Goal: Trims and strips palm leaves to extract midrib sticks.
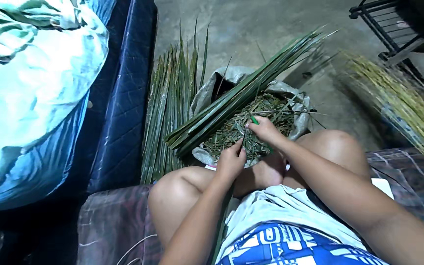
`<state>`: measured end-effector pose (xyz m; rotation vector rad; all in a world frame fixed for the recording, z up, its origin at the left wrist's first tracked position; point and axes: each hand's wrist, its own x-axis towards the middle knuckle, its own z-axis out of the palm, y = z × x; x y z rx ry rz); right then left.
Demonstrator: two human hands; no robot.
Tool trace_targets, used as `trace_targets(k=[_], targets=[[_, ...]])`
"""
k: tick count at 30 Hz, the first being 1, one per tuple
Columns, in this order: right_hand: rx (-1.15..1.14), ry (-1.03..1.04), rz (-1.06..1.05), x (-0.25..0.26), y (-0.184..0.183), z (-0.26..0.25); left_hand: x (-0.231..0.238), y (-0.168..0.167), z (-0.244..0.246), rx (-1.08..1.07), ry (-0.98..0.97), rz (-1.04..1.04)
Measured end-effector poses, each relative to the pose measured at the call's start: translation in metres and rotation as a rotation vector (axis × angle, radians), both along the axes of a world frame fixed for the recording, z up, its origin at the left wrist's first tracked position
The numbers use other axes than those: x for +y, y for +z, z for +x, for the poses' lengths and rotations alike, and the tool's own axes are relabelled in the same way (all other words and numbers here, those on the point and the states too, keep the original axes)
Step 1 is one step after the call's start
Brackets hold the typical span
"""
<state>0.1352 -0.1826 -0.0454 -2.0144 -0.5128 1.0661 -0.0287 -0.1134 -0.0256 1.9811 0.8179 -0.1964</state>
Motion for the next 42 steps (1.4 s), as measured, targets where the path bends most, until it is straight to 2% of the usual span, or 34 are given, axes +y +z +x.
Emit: trace_targets(k=[2,4,8,11,14,16,20,22,26,29,33,35,37,42], targets=[[-0.056,-0.065,0.01,0.0,-0.005,0.009,0.0,0.002,0.0,0.001,0.004,0.003],[-0.108,-0.021,-0.04,0.0,0.0,0.011,0.002,0.0,0.0,-0.003,0.015,0.031],[-0.109,0.431,-0.183,-0.009,0.02,-0.019,0.008,-0.001,-0.001,0.034,0.053,0.102],[-0.179,0.568,-0.228,-0.014,0.028,-0.044,0.011,0.001,-0.003,0.048,0.099,0.122],[-0.331,0.546,-0.322,-0.008,0.036,-0.044,0.012,-0.002,-0.004,-0.002,0.114,0.112],[-0.404,0.463,-0.363,-0.003,0.028,-0.032,0.011,-0.004,-0.004,-0.017,0.109,0.093],[-0.435,0.282,-0.388,0.001,0.014,-0.006,0.007,-0.005,-0.003,0.006,0.095,0.09],[-0.357,0.31,-0.34,0.0,0.021,-0.009,0.007,-0.003,-0.003,0.022,0.087,0.109],[-0.124,0.542,-0.259,-0.01,0.034,-0.039,0.008,0.003,-0.001,0.091,0.092,0.174],[-0.178,0.55,-0.3,-0.01,0.033,-0.046,0.006,0.006,0.0,0.151,0.052,0.23],[-0.326,0.394,-0.413,-0.002,0.02,-0.021,0.001,0.007,0.002,0.166,-0.01,0.322],[-0.347,0.308,-0.409,-0.001,0.008,-0.002,-0.001,0.007,0.002,0.173,-0.02,0.343],[-0.306,0.282,-0.363,0.001,0.01,0.003,0.0,0.006,0.001,0.165,-0.011,0.326],[-0.136,0.52,-0.205,-0.01,0.028,-0.036,0.006,0.003,-0.001,0.059,0.079,0.238]])
